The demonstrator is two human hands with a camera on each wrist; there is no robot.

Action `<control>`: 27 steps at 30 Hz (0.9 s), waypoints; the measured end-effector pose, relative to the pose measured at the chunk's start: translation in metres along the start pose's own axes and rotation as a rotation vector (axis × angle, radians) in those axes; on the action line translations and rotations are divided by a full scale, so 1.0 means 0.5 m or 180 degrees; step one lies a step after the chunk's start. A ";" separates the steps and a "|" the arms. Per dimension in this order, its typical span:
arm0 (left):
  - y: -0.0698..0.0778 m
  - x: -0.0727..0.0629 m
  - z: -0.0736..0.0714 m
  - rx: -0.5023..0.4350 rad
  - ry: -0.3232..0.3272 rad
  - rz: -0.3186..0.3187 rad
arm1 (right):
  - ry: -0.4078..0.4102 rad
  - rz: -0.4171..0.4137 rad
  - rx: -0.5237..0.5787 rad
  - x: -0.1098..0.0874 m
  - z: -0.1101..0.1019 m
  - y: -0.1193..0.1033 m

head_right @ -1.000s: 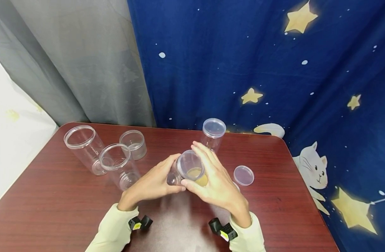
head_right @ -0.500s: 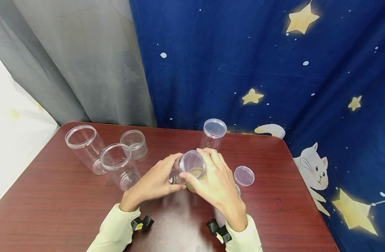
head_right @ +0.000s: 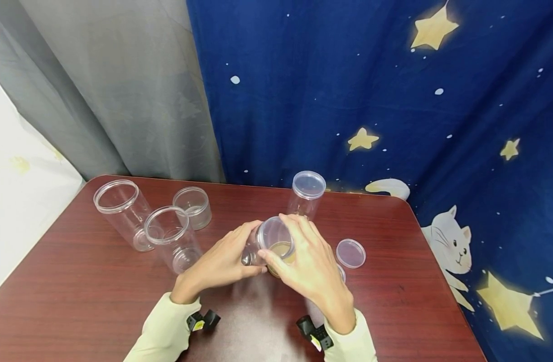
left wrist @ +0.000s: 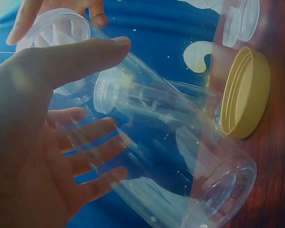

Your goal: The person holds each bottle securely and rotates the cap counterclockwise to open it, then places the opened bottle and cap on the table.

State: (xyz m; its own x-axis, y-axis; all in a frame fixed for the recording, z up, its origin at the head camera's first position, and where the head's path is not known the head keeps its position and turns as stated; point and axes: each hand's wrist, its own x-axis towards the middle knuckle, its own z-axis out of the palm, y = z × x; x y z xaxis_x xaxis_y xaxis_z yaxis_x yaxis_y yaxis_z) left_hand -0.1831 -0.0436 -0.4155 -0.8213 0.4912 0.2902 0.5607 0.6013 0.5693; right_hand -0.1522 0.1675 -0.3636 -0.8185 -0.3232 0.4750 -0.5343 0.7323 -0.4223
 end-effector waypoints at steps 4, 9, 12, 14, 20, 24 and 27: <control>0.000 -0.001 -0.001 -0.0043 -0.0032 -0.0022 | -0.0041 -0.0071 0.0033 -0.001 -0.002 0.000; 0.000 -0.001 -0.002 -0.0067 -0.0036 -0.0023 | -0.0126 -0.0092 0.0067 -0.002 -0.005 0.001; 0.001 -0.001 -0.003 -0.0079 -0.0040 -0.0033 | -0.0170 -0.0121 0.0095 -0.001 -0.008 0.000; 0.002 -0.001 -0.003 -0.0080 -0.0042 -0.0038 | -0.0180 -0.0155 0.0117 -0.001 -0.009 0.000; 0.001 -0.002 -0.003 -0.0079 -0.0057 -0.0039 | -0.0256 -0.0208 0.0201 0.000 -0.011 0.000; -0.001 -0.001 -0.002 -0.0081 -0.0064 -0.0025 | -0.0279 -0.0235 0.0246 -0.002 -0.012 0.000; -0.001 -0.001 -0.002 -0.0088 -0.0071 -0.0023 | -0.0291 -0.0284 0.0267 -0.002 -0.012 0.001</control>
State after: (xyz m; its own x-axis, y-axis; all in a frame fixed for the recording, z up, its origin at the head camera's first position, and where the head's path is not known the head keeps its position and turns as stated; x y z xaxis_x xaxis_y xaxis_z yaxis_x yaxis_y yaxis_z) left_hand -0.1832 -0.0450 -0.4151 -0.8227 0.5009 0.2688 0.5513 0.5873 0.5926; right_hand -0.1503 0.1717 -0.3596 -0.7808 -0.4407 0.4429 -0.6183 0.6470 -0.4463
